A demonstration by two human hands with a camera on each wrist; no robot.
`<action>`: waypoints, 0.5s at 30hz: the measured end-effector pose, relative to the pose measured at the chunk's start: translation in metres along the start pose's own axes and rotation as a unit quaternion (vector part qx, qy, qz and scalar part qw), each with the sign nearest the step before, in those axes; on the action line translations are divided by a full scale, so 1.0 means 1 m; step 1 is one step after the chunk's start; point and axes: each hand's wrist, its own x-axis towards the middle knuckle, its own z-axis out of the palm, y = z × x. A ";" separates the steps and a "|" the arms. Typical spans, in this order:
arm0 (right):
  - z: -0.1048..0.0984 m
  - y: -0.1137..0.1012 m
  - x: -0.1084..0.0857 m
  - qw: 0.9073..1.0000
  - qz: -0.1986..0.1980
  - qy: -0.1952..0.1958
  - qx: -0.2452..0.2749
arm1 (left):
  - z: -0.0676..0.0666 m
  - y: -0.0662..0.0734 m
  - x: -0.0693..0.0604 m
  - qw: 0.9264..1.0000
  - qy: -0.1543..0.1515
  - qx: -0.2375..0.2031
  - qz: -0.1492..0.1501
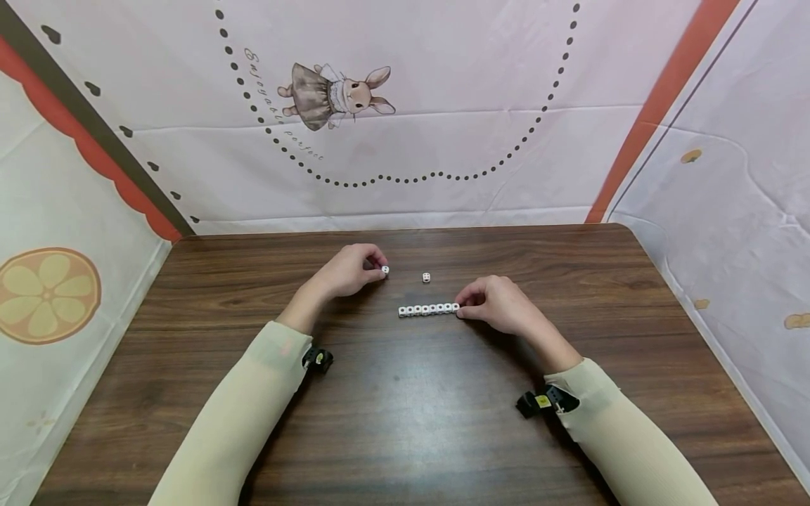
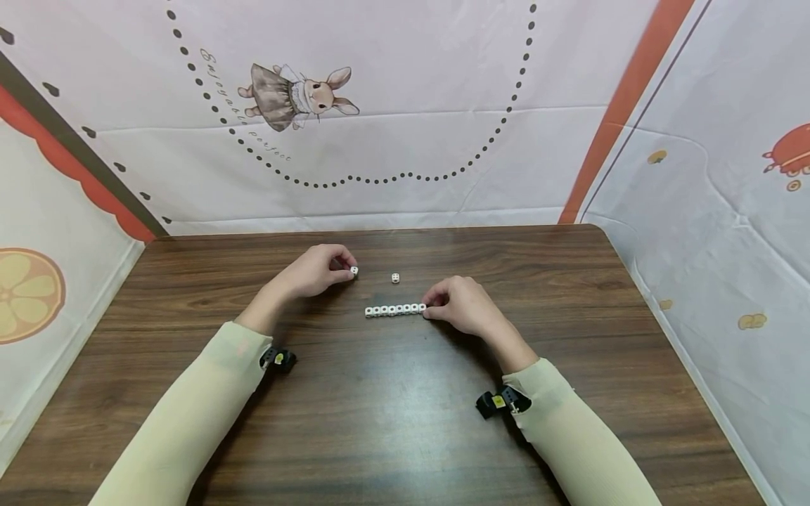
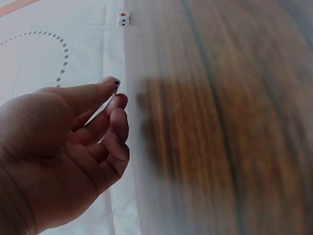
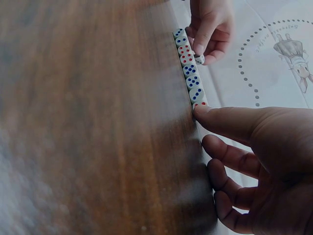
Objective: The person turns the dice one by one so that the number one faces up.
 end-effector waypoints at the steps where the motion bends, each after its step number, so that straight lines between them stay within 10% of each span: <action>1: 0.000 0.000 0.000 1.000 0.000 0.000 0.000 | -0.001 -0.001 -0.001 1.000 0.001 -0.002 -0.002; 15: 0.000 0.000 -0.001 1.000 -0.002 -0.001 0.000 | -0.005 -0.008 -0.010 1.000 -0.002 -0.004 -0.020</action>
